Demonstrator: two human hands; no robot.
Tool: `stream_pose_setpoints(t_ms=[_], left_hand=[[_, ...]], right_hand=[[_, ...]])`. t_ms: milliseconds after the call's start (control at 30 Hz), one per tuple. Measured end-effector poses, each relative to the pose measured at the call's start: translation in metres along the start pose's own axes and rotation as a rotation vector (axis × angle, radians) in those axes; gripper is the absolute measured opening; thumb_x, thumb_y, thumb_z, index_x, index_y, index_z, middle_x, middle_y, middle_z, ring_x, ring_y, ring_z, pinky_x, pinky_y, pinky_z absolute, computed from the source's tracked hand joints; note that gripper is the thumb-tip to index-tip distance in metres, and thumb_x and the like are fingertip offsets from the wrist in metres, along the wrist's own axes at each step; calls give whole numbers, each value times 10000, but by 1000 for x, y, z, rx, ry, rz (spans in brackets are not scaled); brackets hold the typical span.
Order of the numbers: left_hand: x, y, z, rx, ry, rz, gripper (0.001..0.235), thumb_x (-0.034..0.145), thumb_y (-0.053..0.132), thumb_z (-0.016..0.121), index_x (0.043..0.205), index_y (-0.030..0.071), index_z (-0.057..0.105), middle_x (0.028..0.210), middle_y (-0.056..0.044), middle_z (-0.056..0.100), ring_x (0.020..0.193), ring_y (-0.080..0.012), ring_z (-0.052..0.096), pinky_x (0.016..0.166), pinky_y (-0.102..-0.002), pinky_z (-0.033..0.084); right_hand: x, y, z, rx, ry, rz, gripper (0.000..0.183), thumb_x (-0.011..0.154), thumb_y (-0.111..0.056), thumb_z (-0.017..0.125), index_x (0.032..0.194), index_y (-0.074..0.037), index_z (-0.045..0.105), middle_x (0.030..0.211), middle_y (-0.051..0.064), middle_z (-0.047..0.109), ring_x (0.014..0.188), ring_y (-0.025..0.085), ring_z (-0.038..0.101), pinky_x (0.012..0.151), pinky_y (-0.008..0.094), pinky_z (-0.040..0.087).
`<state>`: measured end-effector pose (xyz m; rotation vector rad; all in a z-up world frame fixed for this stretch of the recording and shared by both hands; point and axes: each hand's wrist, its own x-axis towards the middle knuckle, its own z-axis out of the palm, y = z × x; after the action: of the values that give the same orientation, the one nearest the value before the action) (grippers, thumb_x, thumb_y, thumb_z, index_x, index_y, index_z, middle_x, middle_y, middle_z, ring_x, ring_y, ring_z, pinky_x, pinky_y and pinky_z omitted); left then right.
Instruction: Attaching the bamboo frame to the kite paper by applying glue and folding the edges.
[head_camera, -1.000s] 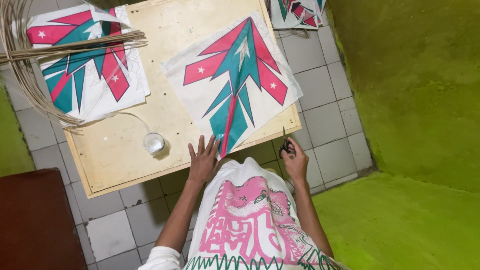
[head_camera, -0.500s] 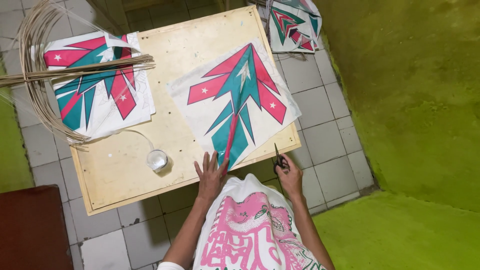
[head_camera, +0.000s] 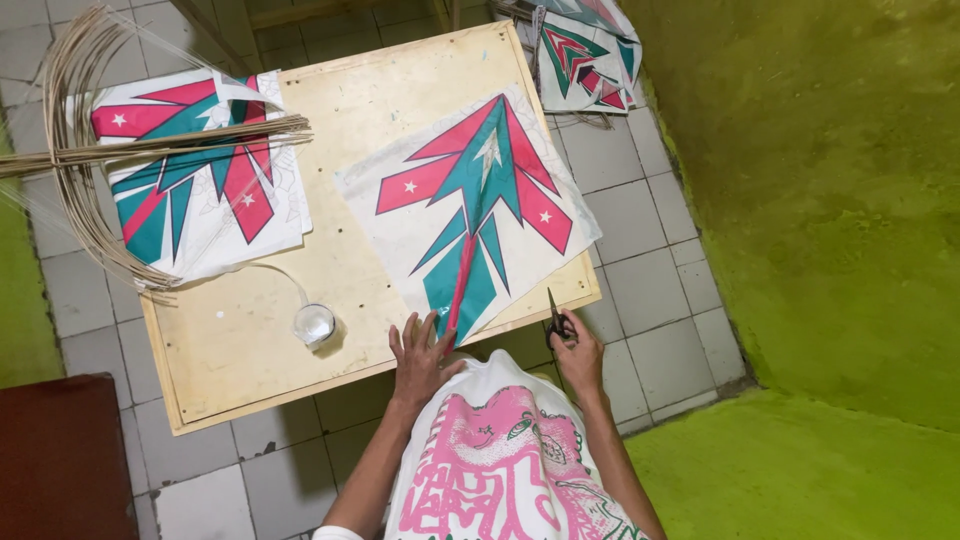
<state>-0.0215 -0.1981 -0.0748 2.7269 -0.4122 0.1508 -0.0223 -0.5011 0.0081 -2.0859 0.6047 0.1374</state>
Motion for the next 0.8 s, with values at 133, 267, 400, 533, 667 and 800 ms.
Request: stream_pose_setpoints(t_ms=[133, 267, 400, 533, 667, 800], left_hand=[[22, 13, -13, -33, -36, 34, 712, 766, 748, 706, 1323, 310, 628, 1609, -73, 368, 1518, -354, 225, 1168, -685, 80], [64, 28, -9, -125, -92, 81, 966, 886, 803, 499, 1593, 170, 319, 1703, -102, 235, 1574, -299, 194, 1221, -655, 31], [94, 25, 20, 30, -259, 43, 1015, 915, 872, 245, 1651, 175, 178, 1736, -46, 132, 1602, -260, 72, 1223, -709, -92], [101, 35, -3, 47, -329, 24, 993, 925, 861, 232, 1658, 193, 173, 1737, -32, 134, 1594, -283, 104, 1197, -748, -38], [111, 40, 0, 62, -240, -1, 901, 962, 799, 280, 1635, 201, 255, 1611, -76, 348, 1493, -316, 299, 1168, -761, 81], [125, 36, 31, 74, -118, -28, 838, 1001, 768, 276, 1555, 154, 414, 1382, -93, 504, 1291, -301, 458, 1125, -727, 193]], right_hand=[[0, -8, -2, -9, -5, 18, 555, 884, -84, 740, 1426, -81, 619, 1249, 306, 671, 1183, 385, 662, 898, 382, 613], [-8, -6, -2, -27, -4, 27, 555, 889, -84, 742, 1429, -86, 616, 1251, 297, 671, 1185, 376, 662, 901, 382, 611], [-13, -7, -10, -45, -16, 36, 569, 877, -87, 748, 1429, -104, 614, 1250, 302, 670, 1186, 379, 662, 906, 397, 612], [-16, 11, -6, -45, -35, 31, 555, 887, -86, 739, 1428, -100, 618, 1227, 287, 681, 1154, 380, 678, 879, 387, 624], [-7, 28, 8, -46, -99, 3, 575, 846, -86, 775, 1403, -120, 641, 1203, 284, 694, 1122, 386, 692, 870, 384, 635], [23, 14, 15, -94, -107, -51, 543, 799, -124, 831, 1327, -146, 706, 1155, 212, 709, 1053, 322, 721, 816, 325, 653]])
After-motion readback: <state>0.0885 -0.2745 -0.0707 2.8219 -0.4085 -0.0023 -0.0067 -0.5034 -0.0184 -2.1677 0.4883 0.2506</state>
